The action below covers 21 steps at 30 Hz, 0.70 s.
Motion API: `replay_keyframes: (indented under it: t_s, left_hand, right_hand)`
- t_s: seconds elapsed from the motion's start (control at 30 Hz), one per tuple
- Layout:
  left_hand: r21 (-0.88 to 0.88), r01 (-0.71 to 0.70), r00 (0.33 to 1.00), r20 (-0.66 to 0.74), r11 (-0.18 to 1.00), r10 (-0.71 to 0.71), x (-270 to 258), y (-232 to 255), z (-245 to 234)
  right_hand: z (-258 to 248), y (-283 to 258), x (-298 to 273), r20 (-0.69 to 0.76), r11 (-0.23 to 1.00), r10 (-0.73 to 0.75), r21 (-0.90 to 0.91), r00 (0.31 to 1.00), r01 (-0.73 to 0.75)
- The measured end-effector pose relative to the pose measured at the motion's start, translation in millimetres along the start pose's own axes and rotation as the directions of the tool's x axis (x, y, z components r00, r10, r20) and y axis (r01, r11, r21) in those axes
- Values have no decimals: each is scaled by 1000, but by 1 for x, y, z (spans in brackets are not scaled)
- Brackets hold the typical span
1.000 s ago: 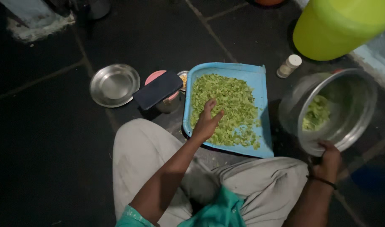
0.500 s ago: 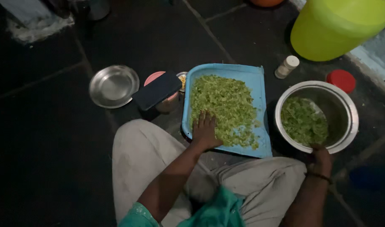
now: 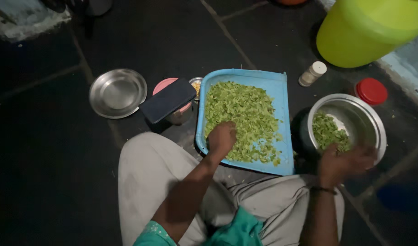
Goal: The person sits on the floor and sorts green leafy material by hand, picking pieces from a blue tray and placing them into a metal bowl. The hands repeatedly pick, separate, and transfer the leaves throughout the clip.
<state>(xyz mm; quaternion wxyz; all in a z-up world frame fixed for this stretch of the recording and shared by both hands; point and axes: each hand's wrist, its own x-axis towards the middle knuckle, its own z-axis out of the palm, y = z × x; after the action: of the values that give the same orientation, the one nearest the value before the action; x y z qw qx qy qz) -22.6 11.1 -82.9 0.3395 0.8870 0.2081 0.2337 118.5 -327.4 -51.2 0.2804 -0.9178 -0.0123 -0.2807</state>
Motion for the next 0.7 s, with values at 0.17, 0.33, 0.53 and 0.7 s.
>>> replay_keyframes:
  t_s: [0.17,0.33,0.53,0.7]
  left_hand:
    - [-190,431,877,318,882,-360,4,34,-29]
    - [-355,81,991,126,931,-38,0,48,-39]
    - [-401,74,983,182,913,0,5,45,-29]
    - [-406,191,952,299,894,-67,7,48,-20]
  right_hand:
    - [30,-94,-54,496,913,-277,402,823,65]
    - [67,-124,-111,768,903,-428,385,477,191]
    - [88,-100,-103,627,853,-465,506,626,127]
    - [83,-92,-78,797,757,-156,476,584,-447]
